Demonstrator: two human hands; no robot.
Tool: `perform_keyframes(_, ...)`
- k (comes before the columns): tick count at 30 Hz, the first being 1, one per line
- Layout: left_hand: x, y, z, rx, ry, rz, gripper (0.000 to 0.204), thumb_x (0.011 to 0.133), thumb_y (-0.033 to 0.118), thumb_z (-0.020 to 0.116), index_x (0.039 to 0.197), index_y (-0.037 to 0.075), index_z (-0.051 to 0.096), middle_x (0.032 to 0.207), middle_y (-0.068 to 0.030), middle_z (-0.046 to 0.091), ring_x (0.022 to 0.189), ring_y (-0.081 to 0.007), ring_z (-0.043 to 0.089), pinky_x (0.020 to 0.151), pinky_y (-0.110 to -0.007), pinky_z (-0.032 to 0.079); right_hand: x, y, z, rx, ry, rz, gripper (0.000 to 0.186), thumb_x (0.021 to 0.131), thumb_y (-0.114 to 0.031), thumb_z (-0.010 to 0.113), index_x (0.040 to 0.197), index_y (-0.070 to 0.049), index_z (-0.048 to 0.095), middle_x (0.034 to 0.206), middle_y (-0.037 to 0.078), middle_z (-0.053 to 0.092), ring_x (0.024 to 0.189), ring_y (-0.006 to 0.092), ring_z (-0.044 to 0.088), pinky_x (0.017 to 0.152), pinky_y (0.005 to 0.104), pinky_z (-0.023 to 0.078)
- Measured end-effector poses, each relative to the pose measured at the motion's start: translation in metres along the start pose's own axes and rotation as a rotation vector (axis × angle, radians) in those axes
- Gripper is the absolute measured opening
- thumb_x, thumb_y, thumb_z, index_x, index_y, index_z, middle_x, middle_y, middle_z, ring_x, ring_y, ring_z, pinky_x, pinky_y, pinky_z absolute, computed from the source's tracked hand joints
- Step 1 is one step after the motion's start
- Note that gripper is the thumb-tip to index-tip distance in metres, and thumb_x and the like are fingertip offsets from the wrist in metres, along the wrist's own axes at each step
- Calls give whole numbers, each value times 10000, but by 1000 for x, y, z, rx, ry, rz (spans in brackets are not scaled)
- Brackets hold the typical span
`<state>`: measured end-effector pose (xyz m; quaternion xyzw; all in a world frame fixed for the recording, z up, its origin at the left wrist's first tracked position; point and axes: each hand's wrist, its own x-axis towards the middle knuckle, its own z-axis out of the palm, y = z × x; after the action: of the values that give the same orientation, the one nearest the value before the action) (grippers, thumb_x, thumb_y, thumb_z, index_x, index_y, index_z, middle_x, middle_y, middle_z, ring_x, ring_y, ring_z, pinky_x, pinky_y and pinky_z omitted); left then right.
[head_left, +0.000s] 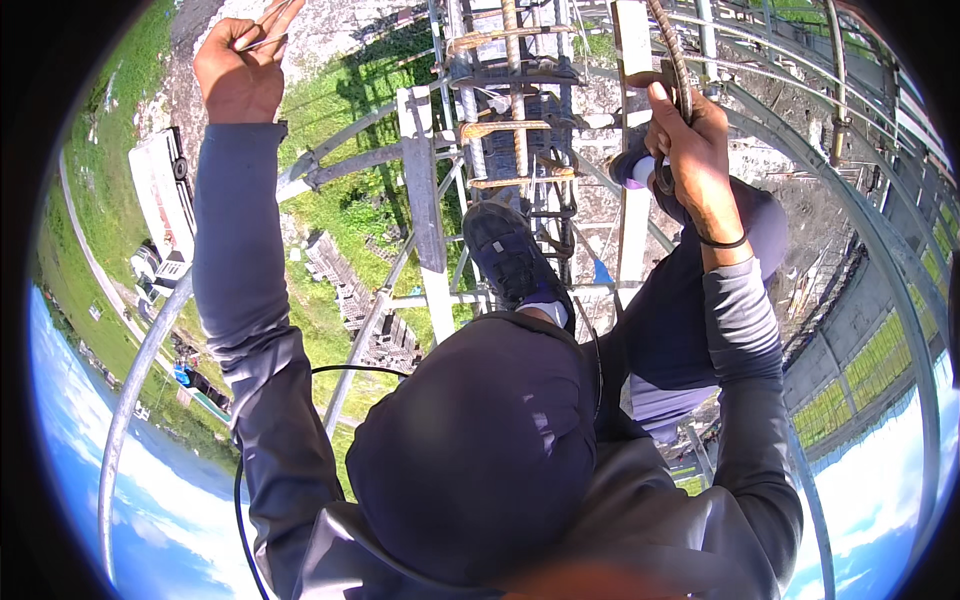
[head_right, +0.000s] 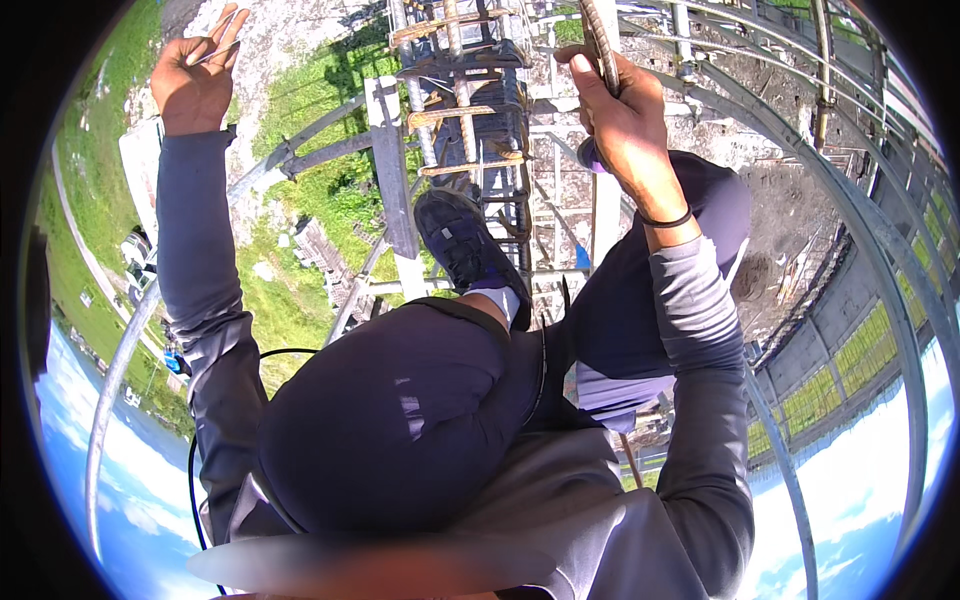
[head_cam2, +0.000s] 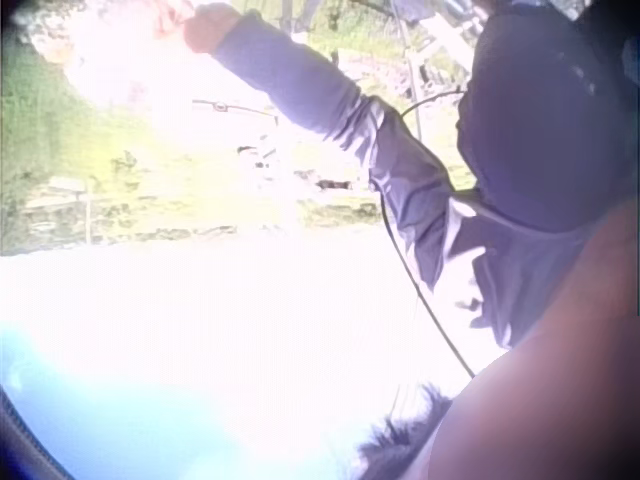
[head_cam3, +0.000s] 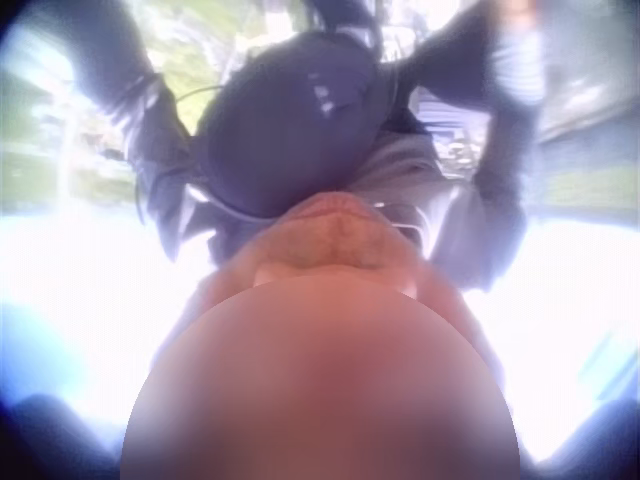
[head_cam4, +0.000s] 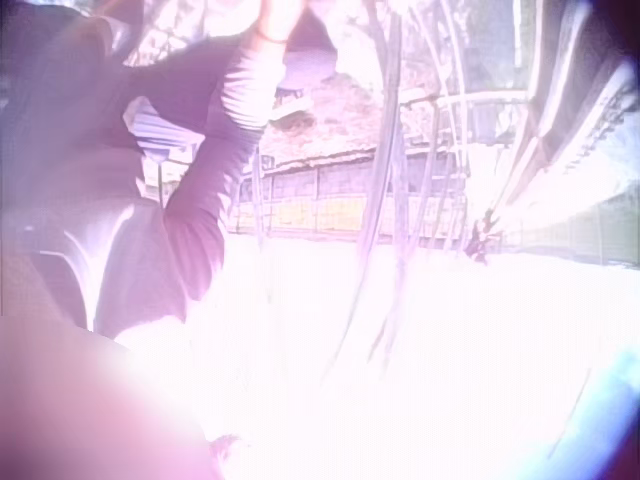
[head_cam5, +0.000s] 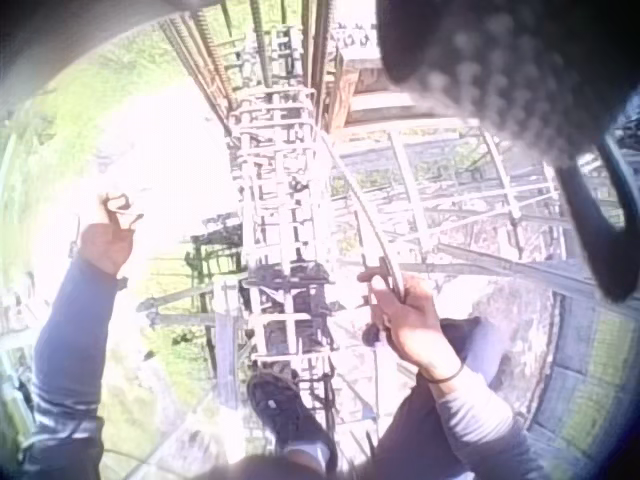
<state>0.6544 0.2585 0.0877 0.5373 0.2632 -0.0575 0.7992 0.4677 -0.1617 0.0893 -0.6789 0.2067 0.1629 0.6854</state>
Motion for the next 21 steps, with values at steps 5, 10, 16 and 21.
perform_keyframes(5, 3, -15, -46, -89, -225, 201, 289, 992, 197, 603, 1179, -1, 506, 1224, -230, 649, 1175, -387, 639, 1005, -476, 519, -7, -9, 6, 79, 30, 62, 258, 1061, -211, 621, 1187, -3, 706, 622, -101, 410, 525, 5, 336, 480, 221, 251)
perform_keyframes(10, 16, -49, -74, 108, -96, 537, 431, 1045, 133, 481, 1451, -10, 443, 1243, -174, 621, 1147, -300, 644, 982, -426, 559, -16, -11, 15, -81, 21, -206, 297, 1050, -233, 638, 1213, 8, 697, 619, -88, 435, 516, 15, 350, 480, 223, 232)
perform_keyframes(16, -25, 10, 12, 318, -317, 7, 391, 1012, 254, 646, 699, 93, 477, 680, -39, 517, 631, -181, 538, 763, -377, 515, -18, -21, 25, 7, -7, -132, 307, 1069, -284, 603, 1065, -4, 726, 578, -72, 425, 512, 25, 355, 482, 241, 260)
perform_keyframes(21, -93, -68, 100, 1144, -931, -314, 308, 815, 26, 721, 669, 95, 459, 642, 28, 450, 579, -96, 460, 583, -303, 411, -3, -25, 47, -42, -147, -128, 300, 1096, -260, 530, 1250, -48, 675, 754, -35, 587, 602, 50, 456, 556, 237, 364)
